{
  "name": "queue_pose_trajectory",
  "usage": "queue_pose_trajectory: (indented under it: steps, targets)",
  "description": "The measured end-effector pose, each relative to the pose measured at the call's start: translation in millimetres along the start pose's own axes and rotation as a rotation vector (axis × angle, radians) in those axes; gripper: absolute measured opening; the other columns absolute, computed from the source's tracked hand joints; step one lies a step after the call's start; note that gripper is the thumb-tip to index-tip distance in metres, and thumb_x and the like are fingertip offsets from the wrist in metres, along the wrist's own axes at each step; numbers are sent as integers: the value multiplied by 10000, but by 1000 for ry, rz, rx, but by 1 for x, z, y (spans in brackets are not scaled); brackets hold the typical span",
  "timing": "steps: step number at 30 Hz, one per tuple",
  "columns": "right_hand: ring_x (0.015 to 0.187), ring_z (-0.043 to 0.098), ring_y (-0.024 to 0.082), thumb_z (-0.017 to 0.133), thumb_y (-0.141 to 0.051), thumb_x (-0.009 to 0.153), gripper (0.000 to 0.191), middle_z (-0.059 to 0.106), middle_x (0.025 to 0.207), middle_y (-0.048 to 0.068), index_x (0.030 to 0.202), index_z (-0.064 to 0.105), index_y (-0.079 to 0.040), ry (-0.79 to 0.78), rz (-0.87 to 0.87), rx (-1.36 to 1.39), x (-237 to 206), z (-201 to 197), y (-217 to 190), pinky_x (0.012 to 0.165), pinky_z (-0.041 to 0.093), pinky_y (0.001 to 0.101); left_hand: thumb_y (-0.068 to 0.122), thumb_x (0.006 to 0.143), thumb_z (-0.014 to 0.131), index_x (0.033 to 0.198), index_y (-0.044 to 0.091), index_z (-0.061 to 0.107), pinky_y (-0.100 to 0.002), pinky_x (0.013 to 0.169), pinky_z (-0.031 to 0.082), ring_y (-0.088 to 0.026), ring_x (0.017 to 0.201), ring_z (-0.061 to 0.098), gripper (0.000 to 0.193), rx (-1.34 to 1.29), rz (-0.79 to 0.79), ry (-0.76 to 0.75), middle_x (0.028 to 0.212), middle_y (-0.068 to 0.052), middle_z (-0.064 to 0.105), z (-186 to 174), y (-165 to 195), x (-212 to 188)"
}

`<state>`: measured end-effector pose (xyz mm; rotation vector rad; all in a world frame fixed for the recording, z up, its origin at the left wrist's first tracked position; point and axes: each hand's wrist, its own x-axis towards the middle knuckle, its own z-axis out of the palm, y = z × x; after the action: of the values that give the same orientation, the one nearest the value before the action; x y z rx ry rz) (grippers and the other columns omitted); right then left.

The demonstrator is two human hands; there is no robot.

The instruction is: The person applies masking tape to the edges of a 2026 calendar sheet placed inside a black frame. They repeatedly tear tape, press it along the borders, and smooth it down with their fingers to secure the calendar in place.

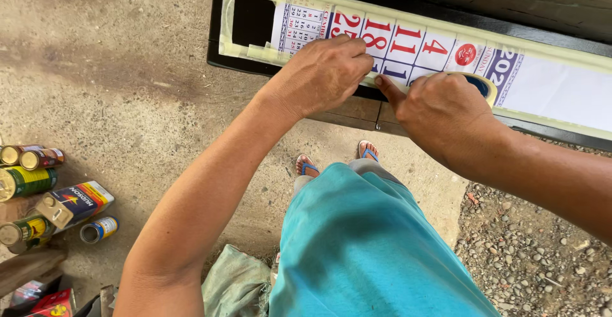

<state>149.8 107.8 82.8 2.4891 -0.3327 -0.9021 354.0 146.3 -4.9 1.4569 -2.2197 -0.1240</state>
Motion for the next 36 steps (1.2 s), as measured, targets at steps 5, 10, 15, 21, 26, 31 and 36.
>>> queue_pose_trajectory:
  steps: [5,10,15,21,26,31,36]
  targets:
    - [641,666,158,590,-127,896,835,671,758,55,1637,237,22,16,2,7,1,2,1,498,528,276,77,932,673,920,38,695,-364,805,603,-230,907,699,46,83,65,-34,972,-98,688,-4,5,11]
    - [644,669,158,560,-113,948,743,674,752,47,1612,236,-35,40,6,27,0,3,1,499,535,282,101,891,681,926,22,694,-380,807,587,-244,875,681,87,23,-73,-219,936,-116,680,-24,-1,10]
    - [661,669,162,560,-111,917,811,671,773,54,1651,238,14,48,-9,44,0,1,2,518,537,282,103,979,632,938,19,690,-346,816,594,-230,897,684,110,32,-47,-211,972,-125,674,2,8,21]
    - [676,677,168,569,-99,928,764,695,812,59,1626,257,-94,15,-14,73,0,3,2,540,557,303,95,1008,585,983,40,698,-324,806,605,-235,881,667,128,-44,-257,-228,988,-104,674,-49,-18,-20]
    - [667,686,183,576,-111,920,776,700,797,66,1627,258,-95,8,12,127,0,-2,4,522,567,325,166,953,689,949,43,712,-383,802,579,-257,878,674,126,9,-172,-147,959,-98,677,-45,-3,-14]
    - [653,696,205,487,-121,997,711,694,786,62,1657,221,-114,-81,34,167,-1,-15,13,529,559,339,138,930,712,908,49,720,-413,811,568,-276,919,692,92,9,-44,37,966,-93,689,2,11,7]
    - [596,664,203,549,-210,964,548,676,724,47,1505,472,-234,151,97,334,-35,9,33,502,522,364,93,932,691,882,65,738,-418,837,573,-265,939,710,73,103,-31,87,946,-80,711,2,14,6]
